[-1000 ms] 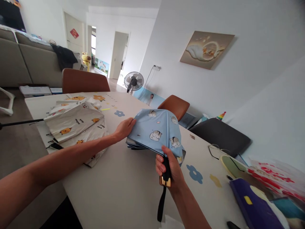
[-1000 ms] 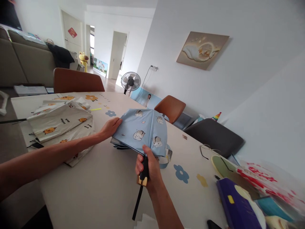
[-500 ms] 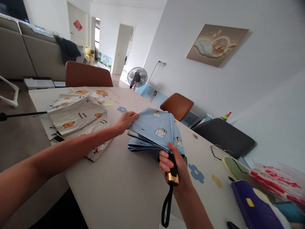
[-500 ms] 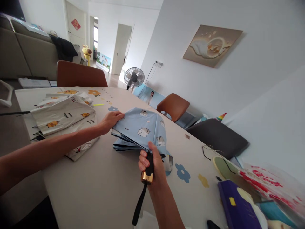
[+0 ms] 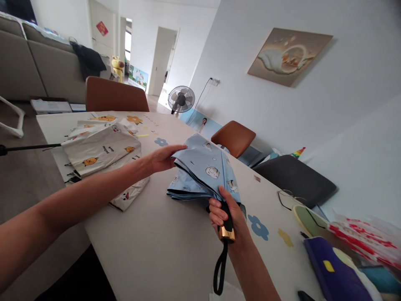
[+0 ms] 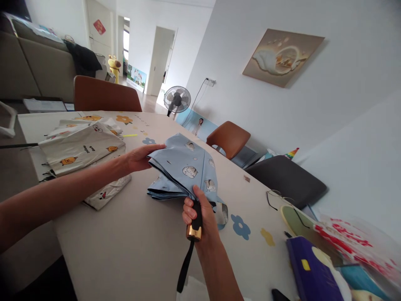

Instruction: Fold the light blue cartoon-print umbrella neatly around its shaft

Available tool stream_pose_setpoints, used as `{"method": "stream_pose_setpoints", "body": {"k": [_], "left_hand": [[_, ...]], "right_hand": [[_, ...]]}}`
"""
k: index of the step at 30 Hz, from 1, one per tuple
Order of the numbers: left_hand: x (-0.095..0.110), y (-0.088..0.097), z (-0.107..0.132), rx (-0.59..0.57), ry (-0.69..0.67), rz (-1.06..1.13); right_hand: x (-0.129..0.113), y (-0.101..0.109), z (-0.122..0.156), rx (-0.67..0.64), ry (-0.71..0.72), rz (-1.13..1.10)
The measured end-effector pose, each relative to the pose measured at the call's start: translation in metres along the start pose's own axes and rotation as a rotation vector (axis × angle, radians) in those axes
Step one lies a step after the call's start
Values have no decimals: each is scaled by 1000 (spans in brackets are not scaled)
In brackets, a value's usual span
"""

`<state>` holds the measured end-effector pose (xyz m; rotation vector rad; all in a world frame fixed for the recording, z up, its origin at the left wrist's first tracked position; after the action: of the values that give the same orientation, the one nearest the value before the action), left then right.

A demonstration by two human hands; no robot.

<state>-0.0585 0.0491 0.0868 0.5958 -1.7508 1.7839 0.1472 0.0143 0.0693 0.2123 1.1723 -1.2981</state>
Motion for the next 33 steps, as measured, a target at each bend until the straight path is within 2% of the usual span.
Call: {"method": "stream_pose_setpoints", "body": {"k": [3,5,8,11,17,21,25,29,33], "left_hand": [[-19,-7,0,-193,49,29],[-39,-8,0,-247,77,-62],[-64,-1,1,-115,-9,-400],[-72,4,5,30,-151,-683],[-79,6,5,38,-101,-895],[-83,0,5,-62,-139,-1146],[-88,-12,12,-245,-205,-1367],[-89,-23,20,-417,-347,-1464],[-87,-19,22,-465,-419,-1481]], "right_hand": [[2,1,0,-25,-21,12],[2,2,1,-51,-35,12],[0,2,2,-68,-36,2],[-1,0,3,-26,-52,14],[1,-4,2,58,-70,8],[0,-3,4,38,-80,9],[-1,-1,6,-10,-93,42],[-2,0,5,-21,-50,50],[-3,5,0,64,74,56]]}}
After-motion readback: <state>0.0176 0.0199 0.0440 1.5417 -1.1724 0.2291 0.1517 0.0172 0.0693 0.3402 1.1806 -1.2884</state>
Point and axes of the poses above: each hand's wrist, its own z-axis away from the middle knuckle, its own y-axis out of the back of the hand, x = y × z, the point moved 5 cm from there along -z, towards the middle knuckle, and after that the axes turned 8 degrees about z, right-handed, at the moved point
